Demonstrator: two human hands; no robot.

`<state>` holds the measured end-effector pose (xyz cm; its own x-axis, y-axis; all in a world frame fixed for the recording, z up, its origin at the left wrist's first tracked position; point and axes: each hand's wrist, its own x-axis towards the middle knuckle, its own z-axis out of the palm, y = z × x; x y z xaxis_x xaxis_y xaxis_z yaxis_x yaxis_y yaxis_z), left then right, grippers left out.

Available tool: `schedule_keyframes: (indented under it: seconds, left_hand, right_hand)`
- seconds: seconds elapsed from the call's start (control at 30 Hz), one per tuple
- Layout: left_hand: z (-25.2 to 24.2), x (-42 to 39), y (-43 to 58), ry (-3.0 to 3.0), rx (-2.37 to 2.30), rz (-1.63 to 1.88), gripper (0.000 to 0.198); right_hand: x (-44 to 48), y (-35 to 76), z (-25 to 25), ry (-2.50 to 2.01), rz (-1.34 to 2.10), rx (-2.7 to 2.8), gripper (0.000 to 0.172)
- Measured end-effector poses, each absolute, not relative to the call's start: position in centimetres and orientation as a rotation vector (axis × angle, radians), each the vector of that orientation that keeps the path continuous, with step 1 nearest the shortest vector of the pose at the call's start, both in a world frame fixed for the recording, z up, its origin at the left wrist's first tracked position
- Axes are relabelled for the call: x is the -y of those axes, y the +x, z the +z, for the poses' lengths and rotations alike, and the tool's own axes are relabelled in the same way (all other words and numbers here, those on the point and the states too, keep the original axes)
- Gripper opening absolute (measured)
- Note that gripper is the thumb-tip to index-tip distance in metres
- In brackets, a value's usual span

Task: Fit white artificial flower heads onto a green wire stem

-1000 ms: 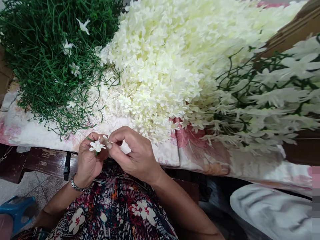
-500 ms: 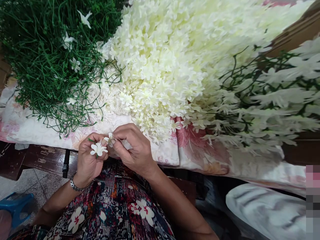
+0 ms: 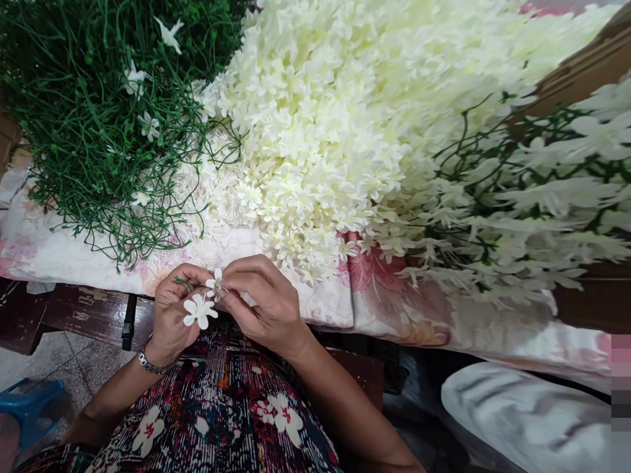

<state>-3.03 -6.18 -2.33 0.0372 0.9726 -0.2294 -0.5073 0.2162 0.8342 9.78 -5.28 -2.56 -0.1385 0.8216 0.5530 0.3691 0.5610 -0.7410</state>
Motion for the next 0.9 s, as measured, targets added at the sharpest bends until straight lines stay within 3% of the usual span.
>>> schedule_keyframes:
  seconds: [0.53,0.77,0.9]
  left_hand:
    - [-2.3,6.5,-4.1,0.956,-0.972,1.265,0.017]
    - [-3.0,6.6,-4.1,0.819,-1.0,1.357,0.022]
    - [-3.1,6.7,-3.9,0.917,-0.967,1.325,0.023]
  right_hand:
    - [5.0,10.7,-1.2,-0.889,0.992,1.788,0.014]
    - [5.1,10.9,-1.1,-1.005,0.955,1.993,0.053]
    - [4.9,10.5,-1.5,-0.933,0.923,1.989,0.029]
